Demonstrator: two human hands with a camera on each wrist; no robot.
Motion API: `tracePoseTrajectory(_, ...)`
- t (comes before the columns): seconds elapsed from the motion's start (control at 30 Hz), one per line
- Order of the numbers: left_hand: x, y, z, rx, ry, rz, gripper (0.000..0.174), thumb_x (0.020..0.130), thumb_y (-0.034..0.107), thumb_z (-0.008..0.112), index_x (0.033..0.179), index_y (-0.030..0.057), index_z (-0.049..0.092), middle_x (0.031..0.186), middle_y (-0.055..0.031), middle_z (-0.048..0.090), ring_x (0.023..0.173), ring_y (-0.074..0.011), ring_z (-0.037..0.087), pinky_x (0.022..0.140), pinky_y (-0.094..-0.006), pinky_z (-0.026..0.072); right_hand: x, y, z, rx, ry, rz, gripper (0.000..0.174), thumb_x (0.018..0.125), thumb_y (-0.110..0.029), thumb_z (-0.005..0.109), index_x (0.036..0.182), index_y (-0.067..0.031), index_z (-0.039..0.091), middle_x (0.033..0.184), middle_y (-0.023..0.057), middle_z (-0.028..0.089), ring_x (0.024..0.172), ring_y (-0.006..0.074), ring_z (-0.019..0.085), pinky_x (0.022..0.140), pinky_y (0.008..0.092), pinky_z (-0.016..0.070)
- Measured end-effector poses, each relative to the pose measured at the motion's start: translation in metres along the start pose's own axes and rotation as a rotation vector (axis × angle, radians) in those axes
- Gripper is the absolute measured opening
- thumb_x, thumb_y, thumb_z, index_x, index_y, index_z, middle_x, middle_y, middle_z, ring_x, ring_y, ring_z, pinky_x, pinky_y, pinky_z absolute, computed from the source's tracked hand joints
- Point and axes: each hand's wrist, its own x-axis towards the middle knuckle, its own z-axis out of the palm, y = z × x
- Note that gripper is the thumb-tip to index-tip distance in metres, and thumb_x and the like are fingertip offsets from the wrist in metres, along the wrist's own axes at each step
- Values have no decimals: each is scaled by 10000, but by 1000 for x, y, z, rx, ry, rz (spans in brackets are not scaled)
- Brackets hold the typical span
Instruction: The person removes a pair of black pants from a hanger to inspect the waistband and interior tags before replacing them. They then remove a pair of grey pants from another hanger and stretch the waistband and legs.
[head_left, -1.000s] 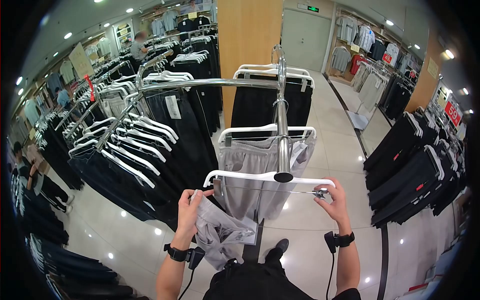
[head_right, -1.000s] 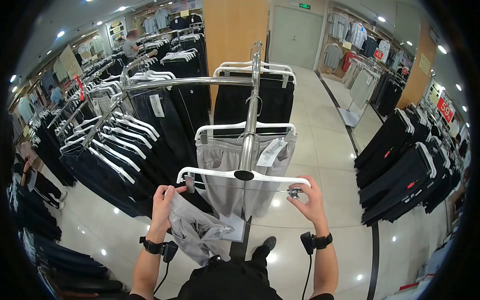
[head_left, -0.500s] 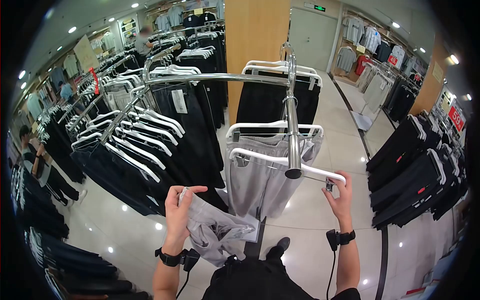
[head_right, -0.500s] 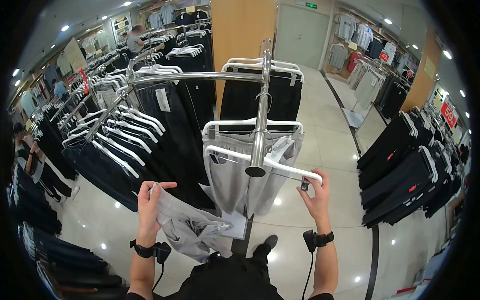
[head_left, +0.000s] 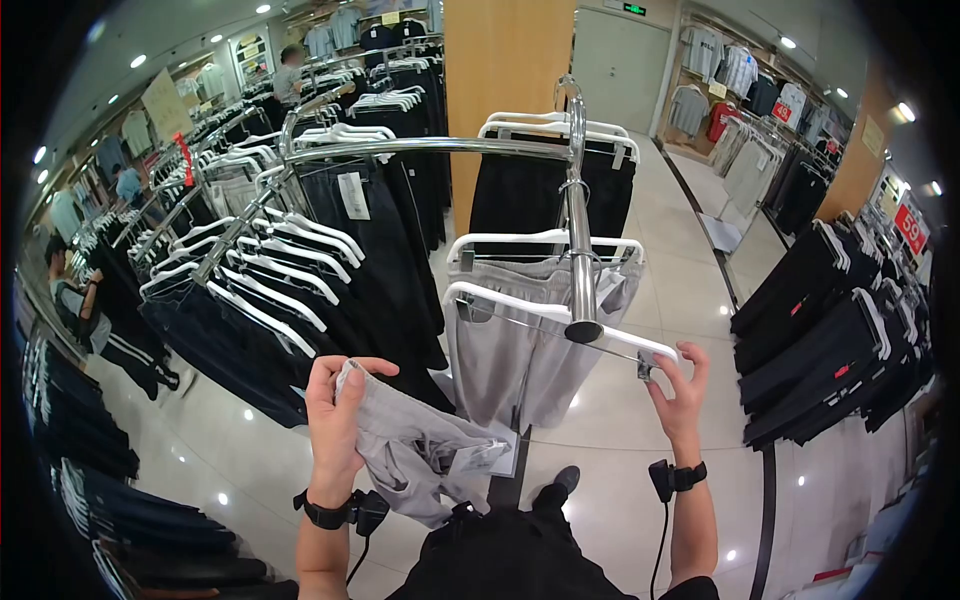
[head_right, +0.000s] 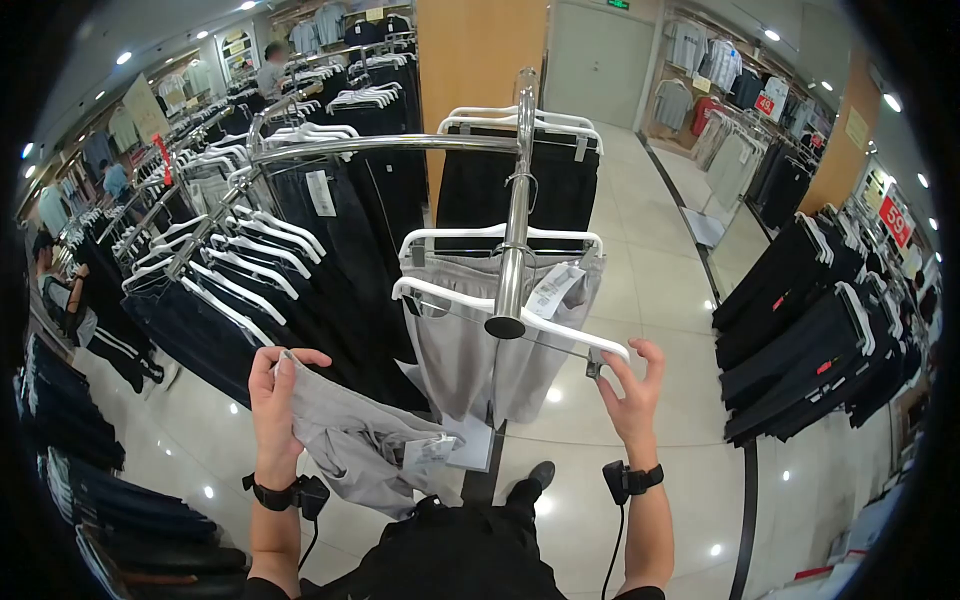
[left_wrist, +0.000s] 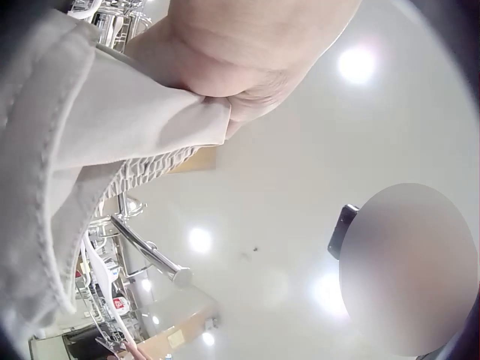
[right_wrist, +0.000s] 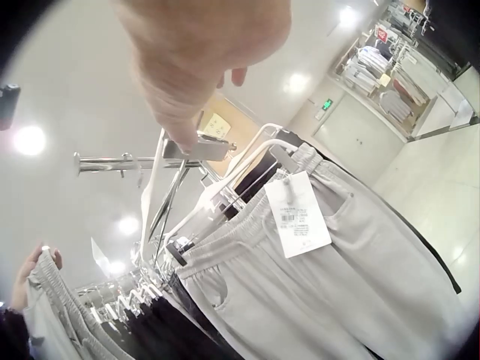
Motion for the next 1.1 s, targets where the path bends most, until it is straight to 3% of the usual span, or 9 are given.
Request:
tracePoseTrajectory(0.3, -7, 19, 6, -6, -53, 78, 207, 997, 246, 532, 982, 54, 453, 935, -150, 641, 694, -91, 588, 616, -218, 508, -15, -35, -17, -80, 96, -54, 477, 658, -54, 791, 1109, -92, 638, 1191, 138, 495, 1141, 349, 474, 921, 438, 434)
tracePoseTrajectory(0.4, -7, 31, 11, -22, -56, 106, 205, 994, 228, 535, 985, 45, 443, 922, -159, 642, 690, -98, 587, 617, -226, 504, -40, -56, -15, 272, -95, 85, 471, 665, -67, 794, 1102, -51, 617, 1195, 159, 514, 1113, 333, 514, 928, 418, 441)
tracePoseTrajectory(0.47, -5, 41, 14, -22, -69, 133, 198, 997, 215, 528, 991, 38, 439, 919, -167, 643, 688, -106, 589, 620, -232, 505, -49, -71, 5, 484, -347, 71, 591, 676, -109, 817, 1206, -35, 566, 1196, 163, 542, 1081, 312, 552, 941, 396, 446)
tracePoseTrajectory(0.53, -3, 51, 17, -5, -93, 164, 186, 1006, 209, 505, 1002, 34, 441, 918, -169, 639, 693, -113, 593, 623, -235, 509, -64, -89, 39, 748, -611, 264, 752, 693, -178, 842, 1329, -28, 471, 1257, 157, 543, 1143, 304, 543, 985, 391, 432)
tracePoseTrajectory(0.63, 0, 65, 20, -22, -125, 204, 201, 1015, 231, 485, 1027, 33, 448, 928, -174, 633, 710, -124, 600, 627, -239, 513, -99, -109, 92, 1023, -670, 272, 846, 707, -225, 848, 1399, -40, 396, 1290, 147, 541, 1205, 293, 522, 1023, 377, 410)
tracePoseTrajectory(0.73, -3, 80, 18, -18, -117, 229, 220, 1019, 261, 476, 1023, 41, 463, 927, -167, 629, 707, -120, 592, 627, -235, 504, -98, -139, 101, 1032, -687, 376, 819, 725, -209, 837, 1400, -57, 399, 1341, 148, 513, 1269, 261, 481, 1044, 362, 384)
tracePoseTrajectory(0.9, 1, 95, -4, 81, -17, 278, 213, 1028, 268, 457, 1002, 57, 474, 919, -133, 626, 712, -105, 570, 629, -233, 491, -92, -137, 115, 1186, -548, 611, 251, 837, -77, 729, 1061, -3, 643, 935, 44, 688, 882, 90, 620, 800, 257, 491)
tracePoseTrajectory(1.07, 22, 85, -65, 229, 172, 298, 209, 1021, 268, 486, 985, 62, 473, 929, -73, 627, 748, -89, 574, 678, -241, 494, -46, -124, 75, 1332, -419, 687, 226, 873, -80, 694, 1063, -1, 601, 988, 45, 661, 909, 87, 592, 799, 252, 474)
tracePoseTrajectory(1.1, 25, 81, -74, 263, 226, 272, 205, 1013, 270, 512, 971, 72, 482, 876, -4, 579, 741, -49, 517, 684, -209, 445, -35, -127, 66, 1344, -363, 673, 223, 878, -80, 689, 1062, -2, 592, 983, 39, 653, 906, 84, 585, 797, 250, 471)
